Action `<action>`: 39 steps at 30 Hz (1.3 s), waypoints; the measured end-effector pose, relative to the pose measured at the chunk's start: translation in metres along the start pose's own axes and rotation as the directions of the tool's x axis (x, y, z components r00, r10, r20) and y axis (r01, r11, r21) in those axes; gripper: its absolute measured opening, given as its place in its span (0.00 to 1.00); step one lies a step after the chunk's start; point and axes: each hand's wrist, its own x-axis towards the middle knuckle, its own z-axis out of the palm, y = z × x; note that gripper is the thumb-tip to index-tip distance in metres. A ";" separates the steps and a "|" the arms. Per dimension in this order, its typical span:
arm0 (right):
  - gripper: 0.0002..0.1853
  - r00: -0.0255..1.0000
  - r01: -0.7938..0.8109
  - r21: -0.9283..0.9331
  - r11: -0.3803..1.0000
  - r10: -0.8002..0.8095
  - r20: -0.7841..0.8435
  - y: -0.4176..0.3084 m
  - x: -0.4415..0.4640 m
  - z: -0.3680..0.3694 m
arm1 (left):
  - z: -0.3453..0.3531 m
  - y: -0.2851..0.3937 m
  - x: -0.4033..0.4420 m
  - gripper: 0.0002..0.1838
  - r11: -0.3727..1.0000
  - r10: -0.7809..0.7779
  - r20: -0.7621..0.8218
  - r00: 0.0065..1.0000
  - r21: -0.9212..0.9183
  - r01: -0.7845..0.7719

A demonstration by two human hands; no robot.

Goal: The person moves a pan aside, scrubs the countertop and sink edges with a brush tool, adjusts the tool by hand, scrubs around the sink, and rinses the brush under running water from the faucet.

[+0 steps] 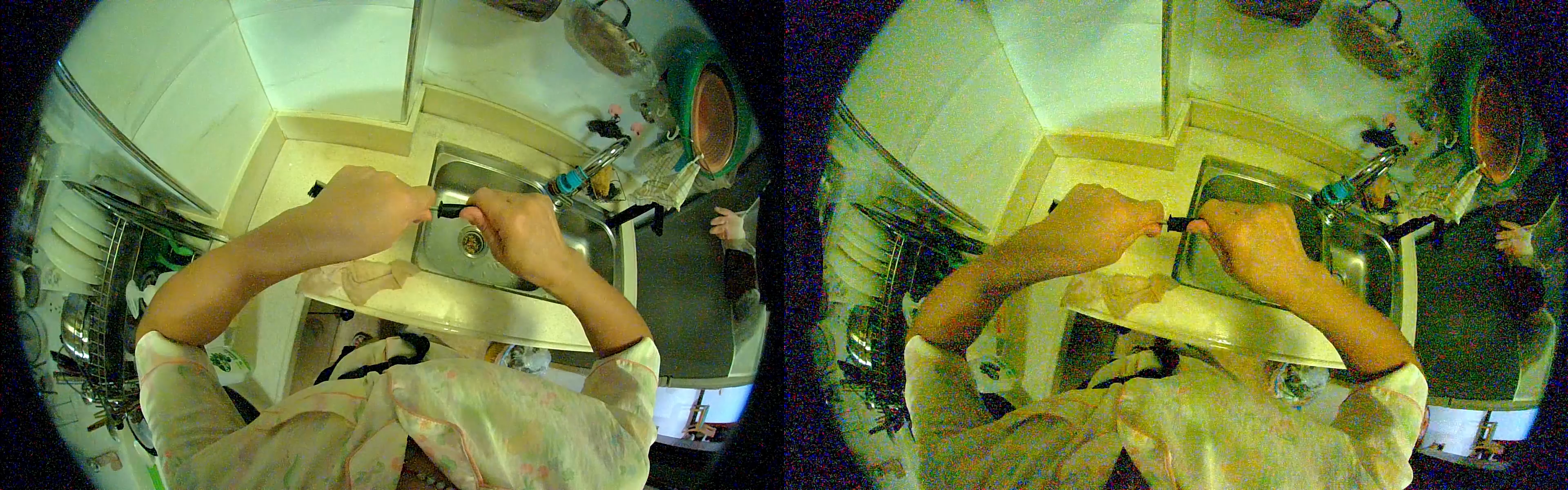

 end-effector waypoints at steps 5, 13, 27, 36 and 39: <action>0.18 0.983 -0.163 0.223 0.961 0.140 0.117 -0.001 0.001 -0.001 | 0.005 0.002 -0.001 0.09 0.998 0.008 -0.063 0.998 0.058 -0.005; 0.22 0.933 -0.297 0.493 0.818 0.139 0.331 0.009 0.006 0.002 | 0.003 0.004 -0.002 0.08 0.996 0.008 -0.020 1.000 0.092 -0.006; 0.27 0.746 -0.600 0.560 0.571 0.146 0.650 0.018 0.013 0.010 | 0.012 0.001 -0.002 0.10 0.992 0.022 0.044 0.999 0.124 -0.028; 0.22 0.959 -0.168 0.457 0.874 0.036 0.283 0.023 0.015 0.026 | 0.014 -0.007 -0.002 0.11 0.999 0.008 0.076 0.997 -0.036 -0.005; 0.16 0.993 0.093 0.184 0.979 -0.105 0.057 0.020 0.017 0.016 | 0.018 -0.025 -0.002 0.13 0.979 0.064 0.031 0.997 -0.193 -0.057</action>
